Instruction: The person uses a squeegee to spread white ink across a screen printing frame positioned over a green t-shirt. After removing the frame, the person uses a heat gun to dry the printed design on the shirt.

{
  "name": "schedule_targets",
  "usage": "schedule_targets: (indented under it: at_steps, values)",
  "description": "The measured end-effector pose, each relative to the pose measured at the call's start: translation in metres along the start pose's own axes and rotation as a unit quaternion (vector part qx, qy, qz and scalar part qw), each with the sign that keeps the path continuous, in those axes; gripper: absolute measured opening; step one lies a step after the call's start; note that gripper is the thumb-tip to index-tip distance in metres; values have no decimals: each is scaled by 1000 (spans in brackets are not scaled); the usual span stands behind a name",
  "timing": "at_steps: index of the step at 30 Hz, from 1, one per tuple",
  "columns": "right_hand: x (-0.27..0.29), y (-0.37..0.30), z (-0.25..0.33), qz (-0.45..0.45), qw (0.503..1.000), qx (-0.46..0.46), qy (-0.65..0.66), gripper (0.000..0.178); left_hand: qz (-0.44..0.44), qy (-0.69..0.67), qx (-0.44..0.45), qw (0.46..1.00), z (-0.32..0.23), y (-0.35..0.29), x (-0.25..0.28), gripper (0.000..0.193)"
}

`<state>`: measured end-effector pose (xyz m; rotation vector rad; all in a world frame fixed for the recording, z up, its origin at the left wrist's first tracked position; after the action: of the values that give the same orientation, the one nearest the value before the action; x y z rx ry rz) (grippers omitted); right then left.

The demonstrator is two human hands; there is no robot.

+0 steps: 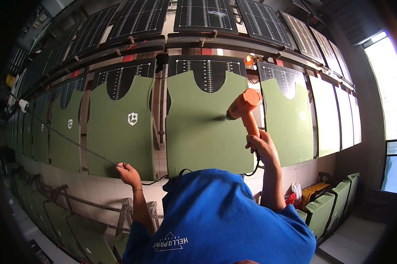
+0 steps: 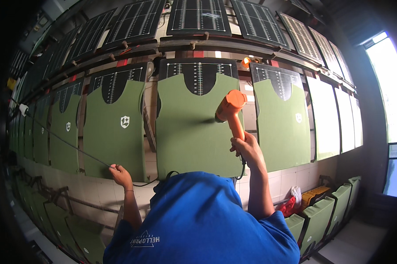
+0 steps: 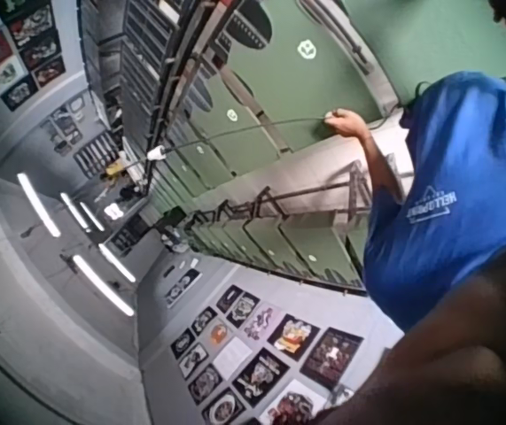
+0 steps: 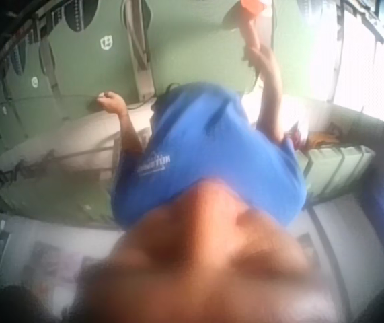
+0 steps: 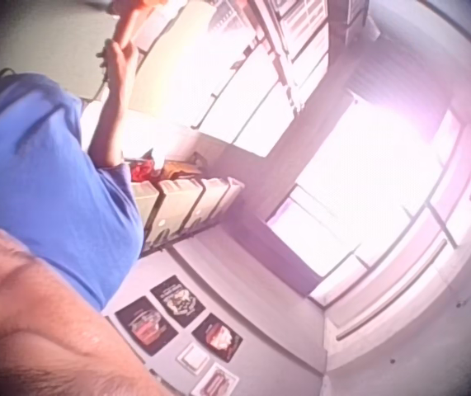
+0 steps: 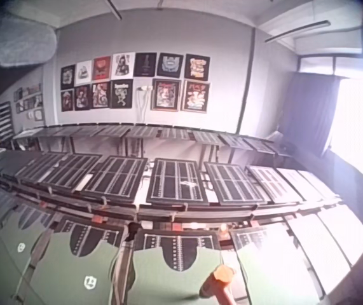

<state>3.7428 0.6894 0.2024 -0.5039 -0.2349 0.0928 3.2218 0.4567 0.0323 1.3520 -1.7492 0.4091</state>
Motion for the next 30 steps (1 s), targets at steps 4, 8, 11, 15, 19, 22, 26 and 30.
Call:
schedule_targets:
  at_steps: [4, 8, 11, 15, 19, 22, 26, 30]
  values:
    - [-3, -6, 3, -30, 998, 1, -53, 23, 8, -3, 15, 1000, -1, 0, -1, 18]
    - [5, -8, 2, -13, 999, -1, -36, 26, 1, -1, 5, 1000, -4, -1, 2, 17]
    - [1, -14, 6, -39, 997, 13, -60, 24, -4, -1, -2, 1000, -6, -1, 2, 17]
    - [8, -14, 4, -12, 999, -14, -48, 25, -3, 11, 6, 1000, -3, -2, 3, 18]
    - [9, -14, -3, -31, 998, 10, -48, 24, 1, 20, 16, 1000, -4, 0, 2, 18]
    - [14, -16, -3, -17, 999, 3, -33, 26, -3, 34, 21, 999, -5, 0, 4, 18]
    - [14, -22, -2, -32, 998, 10, -61, 28, -19, 56, 6, 998, -5, 2, 3, 20]
    - [24, -14, -1, -13, 998, 3, -59, 29, -39, 77, -6, 996, 3, 3, 4, 23]
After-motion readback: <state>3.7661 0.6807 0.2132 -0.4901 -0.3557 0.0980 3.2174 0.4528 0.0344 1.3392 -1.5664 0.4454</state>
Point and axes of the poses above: each hand's wrist, its own y-axis towards the middle knuckle, its own x-axis out of the back of the hand, z = x × y, the point moved 7 cm from there along y, towards the middle knuckle, and after that the axes turned 5 degrees about -z, right-handed, at the moved point
